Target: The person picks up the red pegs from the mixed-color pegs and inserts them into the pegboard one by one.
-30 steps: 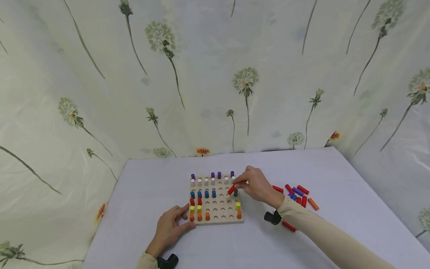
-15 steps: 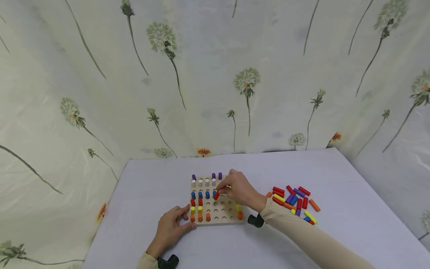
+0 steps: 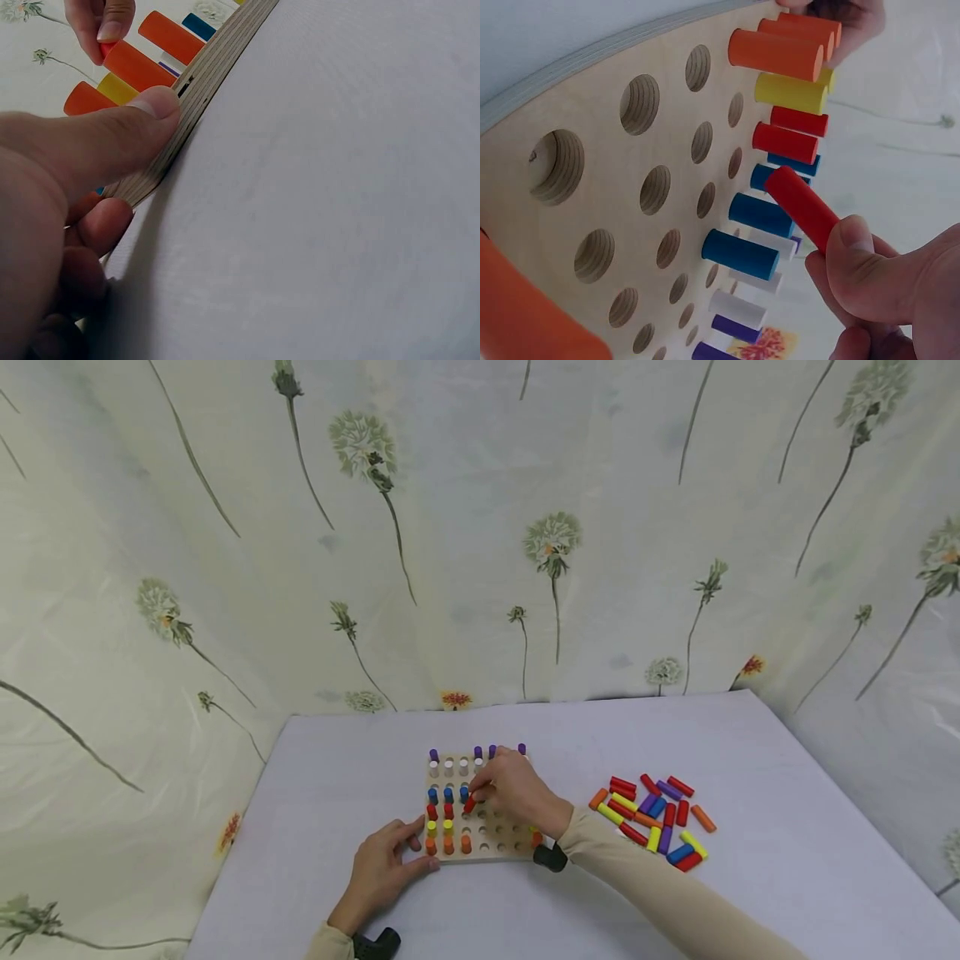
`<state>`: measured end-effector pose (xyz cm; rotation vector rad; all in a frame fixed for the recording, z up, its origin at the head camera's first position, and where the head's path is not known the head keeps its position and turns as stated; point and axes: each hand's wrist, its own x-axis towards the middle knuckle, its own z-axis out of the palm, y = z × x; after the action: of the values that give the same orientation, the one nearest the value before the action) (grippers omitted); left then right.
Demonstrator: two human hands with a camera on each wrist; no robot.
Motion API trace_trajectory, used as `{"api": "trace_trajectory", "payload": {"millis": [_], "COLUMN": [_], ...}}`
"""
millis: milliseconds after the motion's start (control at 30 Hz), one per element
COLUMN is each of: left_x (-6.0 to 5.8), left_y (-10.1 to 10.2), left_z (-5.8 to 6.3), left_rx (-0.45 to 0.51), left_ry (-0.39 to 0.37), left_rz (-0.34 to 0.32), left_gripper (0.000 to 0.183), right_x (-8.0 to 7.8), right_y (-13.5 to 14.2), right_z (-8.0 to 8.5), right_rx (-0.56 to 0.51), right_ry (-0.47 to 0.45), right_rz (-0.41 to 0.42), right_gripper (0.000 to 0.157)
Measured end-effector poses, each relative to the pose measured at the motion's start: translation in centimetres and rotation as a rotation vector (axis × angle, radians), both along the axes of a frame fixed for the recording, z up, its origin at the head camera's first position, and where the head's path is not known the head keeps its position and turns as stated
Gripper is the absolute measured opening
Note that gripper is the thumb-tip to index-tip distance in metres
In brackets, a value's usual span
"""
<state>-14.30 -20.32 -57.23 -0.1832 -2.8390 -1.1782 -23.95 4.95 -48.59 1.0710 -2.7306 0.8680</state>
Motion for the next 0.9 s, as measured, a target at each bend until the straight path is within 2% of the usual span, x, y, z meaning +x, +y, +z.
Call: {"api": "trace_trajectory", "payload": {"millis": [367,533,733,900], "left_x": [0.1,0.1,0.1,0.0], "left_y": [0.1,0.1,0.1,0.0], "left_z": [0.1,0.1,0.1,0.1], "left_rx": [-0.008,-0.009,-0.007,-0.011], "left_ry": [0.016,0.014,0.020,0.022], "left_rz": [0.008,0.011,0.009,0.008], "left_gripper": [0.068,0.067,0.068,0.068], "right_x": [-0.2,0.0,0.1,0.2], "right_y": [-0.6,-1.0,-1.4,-1.4], "right_z": [-1.1,-1.1,-1.0,-0.9], "right_rx": [0.034,0.069,0.076,0.079], "right_ry": [0.091,0.091,0.131,0.115], "right_rz": [0.026,0.032,0.080,0.088], "right_gripper": [0.005,0.006,0.006,0.006]}}
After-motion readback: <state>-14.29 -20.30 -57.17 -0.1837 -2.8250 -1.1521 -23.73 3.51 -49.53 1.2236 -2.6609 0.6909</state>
